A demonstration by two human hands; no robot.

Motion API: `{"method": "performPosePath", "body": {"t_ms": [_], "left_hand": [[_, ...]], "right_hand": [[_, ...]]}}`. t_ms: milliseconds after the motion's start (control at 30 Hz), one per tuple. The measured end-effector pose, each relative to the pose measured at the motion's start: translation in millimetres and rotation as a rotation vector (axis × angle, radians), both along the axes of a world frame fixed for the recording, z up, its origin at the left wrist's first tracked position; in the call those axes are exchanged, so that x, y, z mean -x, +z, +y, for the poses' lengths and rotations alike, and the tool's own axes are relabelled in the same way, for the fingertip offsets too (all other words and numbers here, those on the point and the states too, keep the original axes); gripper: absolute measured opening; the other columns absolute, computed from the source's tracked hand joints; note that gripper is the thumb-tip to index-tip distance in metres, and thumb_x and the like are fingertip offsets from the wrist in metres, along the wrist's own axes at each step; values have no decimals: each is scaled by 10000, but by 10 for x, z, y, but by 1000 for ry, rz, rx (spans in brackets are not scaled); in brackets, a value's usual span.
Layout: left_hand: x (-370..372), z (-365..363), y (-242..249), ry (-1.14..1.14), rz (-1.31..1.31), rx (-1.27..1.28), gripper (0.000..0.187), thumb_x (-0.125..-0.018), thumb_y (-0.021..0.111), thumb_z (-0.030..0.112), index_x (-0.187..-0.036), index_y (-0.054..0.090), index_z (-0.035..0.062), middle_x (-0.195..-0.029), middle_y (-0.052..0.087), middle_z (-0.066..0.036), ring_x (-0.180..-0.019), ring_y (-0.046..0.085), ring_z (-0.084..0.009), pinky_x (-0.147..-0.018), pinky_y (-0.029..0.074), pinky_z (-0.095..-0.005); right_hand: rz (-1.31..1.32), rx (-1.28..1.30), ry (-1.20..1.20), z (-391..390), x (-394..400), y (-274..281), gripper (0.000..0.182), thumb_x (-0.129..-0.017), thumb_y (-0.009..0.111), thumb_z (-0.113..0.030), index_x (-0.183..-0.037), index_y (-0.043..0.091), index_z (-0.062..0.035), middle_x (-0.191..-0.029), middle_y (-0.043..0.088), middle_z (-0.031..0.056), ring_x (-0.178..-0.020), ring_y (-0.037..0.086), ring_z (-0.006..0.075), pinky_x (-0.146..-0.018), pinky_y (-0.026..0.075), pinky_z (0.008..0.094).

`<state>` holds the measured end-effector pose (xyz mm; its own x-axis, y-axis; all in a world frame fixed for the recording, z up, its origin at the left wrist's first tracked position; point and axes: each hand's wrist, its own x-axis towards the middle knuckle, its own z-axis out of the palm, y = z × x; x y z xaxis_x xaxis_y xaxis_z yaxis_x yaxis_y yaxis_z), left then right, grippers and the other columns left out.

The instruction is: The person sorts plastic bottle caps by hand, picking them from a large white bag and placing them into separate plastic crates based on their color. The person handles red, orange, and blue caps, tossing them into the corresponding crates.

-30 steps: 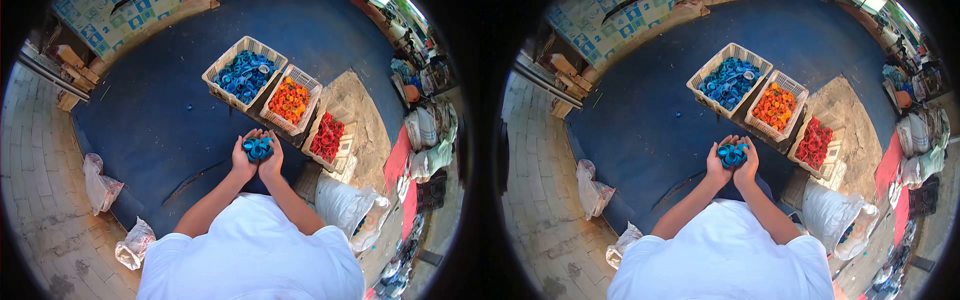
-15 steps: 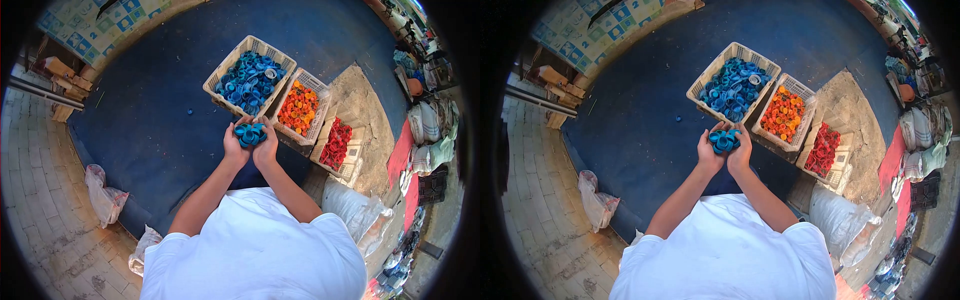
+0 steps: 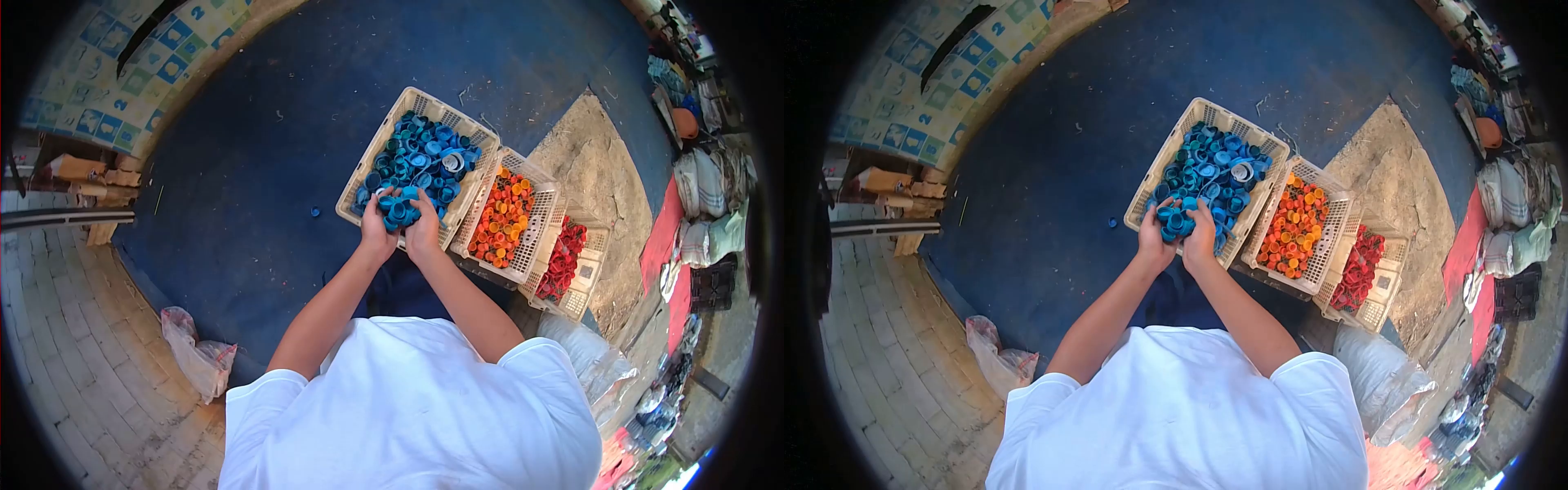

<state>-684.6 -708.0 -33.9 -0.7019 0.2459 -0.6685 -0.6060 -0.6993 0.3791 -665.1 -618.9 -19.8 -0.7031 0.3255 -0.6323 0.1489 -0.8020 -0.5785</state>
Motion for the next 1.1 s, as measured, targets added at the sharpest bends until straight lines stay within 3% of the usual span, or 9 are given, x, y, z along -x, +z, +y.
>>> {"method": "performPosePath", "body": {"t_ms": [300, 367, 433, 533, 633, 667, 867, 967, 1100], "left_hand": [[641, -87, -310, -191, -11, -188, 591, -1058, 346, 488, -1501, 366, 97, -1457, 504, -134, -1348, 487, -307, -1152, 365, -470], [738, -86, -176, -171, -154, -120, 673, -1045, 398, 489, -1570, 254, 92, -1574, 353, -183, -1404, 421, -364, -1183, 331, -482], [804, -128, -182, -207, -138, -105, 752, -1032, 439, 485, -1605, 155, 89, -1639, 206, -211, -1458, 339, -404, -1205, 306, -475], [912, -160, -24, -309, -96, -66, 722, -1053, 368, 453, -1594, 139, 32, -1624, 233, -224, -1468, 325, -393, -1206, 317, -487], [992, -211, 87, -377, -70, -83, 715, -1052, 392, 438, -1581, 171, 11, -1621, 240, -227, -1469, 323, -389, -1205, 322, -476], [1009, -227, 115, -390, -70, -82, 691, -1048, 409, 432, -1558, 235, -1, -1607, 271, -220, -1467, 329, -376, -1211, 316, -467], [1207, -387, 339, -596, -72, -12, 535, -1041, 495, 311, -1507, 379, 75, -1494, 471, -121, -1291, 534, -291, -1087, 453, -458], [1246, -463, 331, -613, 0, -18, 499, -1025, 547, 214, -1498, 407, 137, -1428, 551, -69, -1132, 614, -222, -999, 513, -431], [1271, -513, -138, -672, 119, -97, 505, -991, 556, 62, -1477, 443, 140, -1426, 563, -52, -996, 620, -169, -991, 520, -405]], "right_hand": [[118, 30, -87, -111, 462, -244, 810, -893, 561, -81, -1592, 169, 35, -1403, 519, 125, -1240, 518, 220, -1078, 403, 321], [31, -33, -24, -128, 500, -463, 851, -908, 569, -159, -1624, 119, -61, -1502, 433, 110, -1351, 443, 254, -1112, 349, 374], [14, -143, -52, -186, 534, -321, 887, -906, 577, -182, -1627, 77, -55, -1499, 421, 125, -1399, 377, 272, -1137, 282, 429], [-10, -30, -60, -232, 547, 150, 905, -899, 587, -204, -1627, 69, -57, -1494, 425, 137, -1420, 340, 292, -1154, 216, 505], [-77, -65, -162, -313, 596, 136, 872, -897, 605, -192, -1621, 141, -50, -1363, 522, 148, -1316, 445, 242, -1064, 361, 394], [-54, -81, -189, -353, 583, 124, 820, -893, 614, -214, -1597, 229, -47, -1317, 551, 137, -1267, 496, 253, -1051, 360, 445], [-131, -194, -129, -419, 433, 273, 519, -904, 623, -245, -1371, 529, -39, -1235, 601, 108, -1152, 579, 240, -915, 472, 404], [-65, -181, -186, -429, 242, 59, 445, -912, 638, -256, -1303, 570, -55, -1246, 616, 104, -1186, 587, 279, -940, 481, 458], [-141, -271, -234, -529, 137, 167, 379, -926, 632, -251, -1247, 597, -53, -1185, 632, 81, -1110, 623, 245, -855, 522, 372]]}}
